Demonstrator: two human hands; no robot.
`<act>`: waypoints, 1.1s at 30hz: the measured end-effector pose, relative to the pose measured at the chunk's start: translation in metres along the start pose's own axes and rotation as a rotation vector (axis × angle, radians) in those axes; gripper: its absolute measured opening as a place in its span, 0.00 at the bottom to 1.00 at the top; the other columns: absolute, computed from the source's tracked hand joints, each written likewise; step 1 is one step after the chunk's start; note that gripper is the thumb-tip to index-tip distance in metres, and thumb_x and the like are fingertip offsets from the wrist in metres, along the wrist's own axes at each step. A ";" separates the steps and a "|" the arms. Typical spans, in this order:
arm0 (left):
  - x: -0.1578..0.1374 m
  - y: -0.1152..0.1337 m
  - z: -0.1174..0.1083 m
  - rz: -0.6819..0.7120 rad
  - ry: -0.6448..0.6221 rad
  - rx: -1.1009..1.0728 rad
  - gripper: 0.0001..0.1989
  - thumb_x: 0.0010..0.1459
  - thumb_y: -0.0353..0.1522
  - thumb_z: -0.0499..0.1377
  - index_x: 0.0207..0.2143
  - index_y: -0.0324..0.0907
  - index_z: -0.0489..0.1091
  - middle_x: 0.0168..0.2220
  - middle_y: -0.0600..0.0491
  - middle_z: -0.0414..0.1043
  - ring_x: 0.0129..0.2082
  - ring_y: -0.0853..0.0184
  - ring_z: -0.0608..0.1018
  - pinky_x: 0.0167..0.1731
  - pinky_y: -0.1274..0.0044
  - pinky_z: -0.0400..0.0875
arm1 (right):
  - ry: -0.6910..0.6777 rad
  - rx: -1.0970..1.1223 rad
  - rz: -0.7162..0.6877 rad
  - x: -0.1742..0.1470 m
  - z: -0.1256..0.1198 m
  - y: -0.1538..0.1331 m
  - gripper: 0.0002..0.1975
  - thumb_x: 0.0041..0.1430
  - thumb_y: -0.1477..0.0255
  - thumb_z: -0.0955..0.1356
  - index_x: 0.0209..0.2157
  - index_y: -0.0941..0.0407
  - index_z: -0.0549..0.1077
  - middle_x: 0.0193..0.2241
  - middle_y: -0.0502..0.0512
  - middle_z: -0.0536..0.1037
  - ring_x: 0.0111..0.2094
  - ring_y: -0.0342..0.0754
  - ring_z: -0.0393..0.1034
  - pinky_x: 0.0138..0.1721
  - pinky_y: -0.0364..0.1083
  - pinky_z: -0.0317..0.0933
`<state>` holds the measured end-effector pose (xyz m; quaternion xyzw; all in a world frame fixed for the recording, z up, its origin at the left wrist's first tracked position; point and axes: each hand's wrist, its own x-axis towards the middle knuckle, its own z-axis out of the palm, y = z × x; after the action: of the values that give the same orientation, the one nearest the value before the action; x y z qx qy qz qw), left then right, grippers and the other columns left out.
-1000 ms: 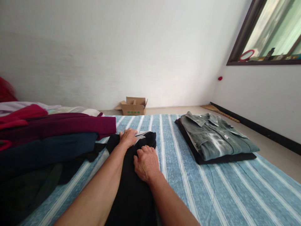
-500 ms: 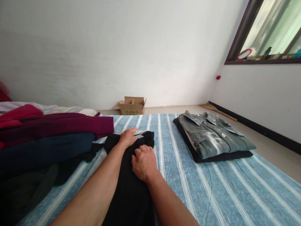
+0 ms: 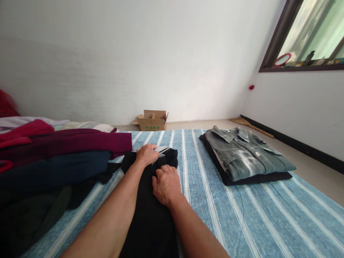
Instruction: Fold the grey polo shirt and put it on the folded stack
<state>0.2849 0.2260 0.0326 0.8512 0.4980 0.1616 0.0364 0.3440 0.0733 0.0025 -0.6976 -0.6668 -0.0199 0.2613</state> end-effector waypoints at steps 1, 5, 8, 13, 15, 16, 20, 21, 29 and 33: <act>0.000 0.000 0.000 -0.003 0.002 -0.013 0.11 0.49 0.29 0.56 0.34 0.42 0.75 0.41 0.45 0.76 0.44 0.55 0.74 0.42 0.70 0.63 | -0.003 0.003 0.002 0.000 0.000 0.000 0.09 0.61 0.70 0.62 0.33 0.56 0.73 0.35 0.55 0.74 0.41 0.51 0.66 0.46 0.48 0.57; -0.002 0.001 -0.002 -0.003 0.008 -0.064 0.08 0.52 0.31 0.54 0.30 0.42 0.73 0.35 0.49 0.77 0.40 0.60 0.75 0.42 0.72 0.62 | -0.002 0.014 -0.001 0.000 0.000 0.000 0.09 0.61 0.71 0.62 0.34 0.56 0.73 0.36 0.56 0.74 0.42 0.51 0.66 0.47 0.48 0.56; -0.003 0.001 -0.002 0.007 0.014 -0.095 0.07 0.52 0.31 0.54 0.30 0.42 0.72 0.34 0.50 0.77 0.38 0.61 0.76 0.41 0.74 0.63 | -0.010 0.015 -0.003 0.000 0.000 0.000 0.09 0.62 0.70 0.62 0.34 0.56 0.73 0.36 0.56 0.74 0.42 0.50 0.66 0.47 0.48 0.57; -0.001 0.000 -0.001 0.035 0.021 -0.159 0.10 0.52 0.31 0.54 0.36 0.42 0.74 0.37 0.49 0.78 0.40 0.61 0.75 0.40 0.75 0.63 | -0.005 0.002 0.000 -0.001 -0.002 0.000 0.09 0.62 0.70 0.62 0.33 0.56 0.73 0.35 0.56 0.74 0.41 0.50 0.66 0.46 0.48 0.57; 0.000 -0.001 -0.001 0.053 0.022 -0.190 0.10 0.52 0.32 0.54 0.34 0.42 0.74 0.37 0.50 0.78 0.40 0.61 0.75 0.40 0.75 0.64 | -0.004 -0.006 0.002 -0.001 -0.002 0.000 0.09 0.62 0.70 0.62 0.33 0.56 0.73 0.35 0.56 0.74 0.41 0.50 0.66 0.46 0.48 0.57; 0.000 -0.001 0.000 0.065 0.023 -0.208 0.10 0.52 0.32 0.54 0.33 0.42 0.75 0.35 0.51 0.78 0.40 0.62 0.75 0.40 0.75 0.64 | -0.006 -0.009 0.003 0.000 -0.002 0.000 0.09 0.62 0.69 0.62 0.33 0.56 0.73 0.35 0.56 0.74 0.41 0.50 0.66 0.45 0.48 0.57; 0.002 -0.002 0.002 0.105 0.043 -0.286 0.08 0.50 0.30 0.54 0.29 0.42 0.73 0.29 0.55 0.76 0.35 0.66 0.75 0.37 0.79 0.65 | -0.012 -0.013 0.000 0.001 -0.002 0.000 0.10 0.62 0.69 0.62 0.33 0.56 0.73 0.35 0.56 0.74 0.41 0.50 0.66 0.45 0.48 0.57; 0.002 -0.002 0.002 0.112 0.051 -0.303 0.07 0.50 0.29 0.54 0.28 0.41 0.73 0.29 0.56 0.75 0.34 0.67 0.74 0.37 0.79 0.65 | -0.011 -0.012 0.000 0.001 -0.002 0.000 0.09 0.62 0.69 0.62 0.33 0.56 0.73 0.35 0.56 0.74 0.40 0.50 0.66 0.45 0.48 0.57; 0.001 -0.002 0.006 0.120 0.084 -0.403 0.04 0.45 0.29 0.56 0.24 0.41 0.70 0.23 0.58 0.70 0.28 0.68 0.71 0.32 0.80 0.65 | -0.012 0.004 0.002 0.000 -0.001 0.000 0.09 0.62 0.70 0.62 0.34 0.56 0.73 0.35 0.56 0.74 0.41 0.50 0.66 0.46 0.48 0.57; 0.001 -0.003 0.008 0.107 0.074 -0.446 0.06 0.47 0.34 0.57 0.24 0.41 0.71 0.23 0.57 0.71 0.29 0.68 0.72 0.32 0.79 0.66 | -0.014 0.009 0.002 -0.001 -0.001 0.000 0.10 0.62 0.70 0.62 0.34 0.57 0.73 0.35 0.56 0.74 0.41 0.51 0.66 0.46 0.48 0.57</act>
<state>0.2856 0.2294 0.0244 0.8409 0.4050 0.3003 0.1967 0.3446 0.0718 0.0032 -0.6972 -0.6682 -0.0119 0.2595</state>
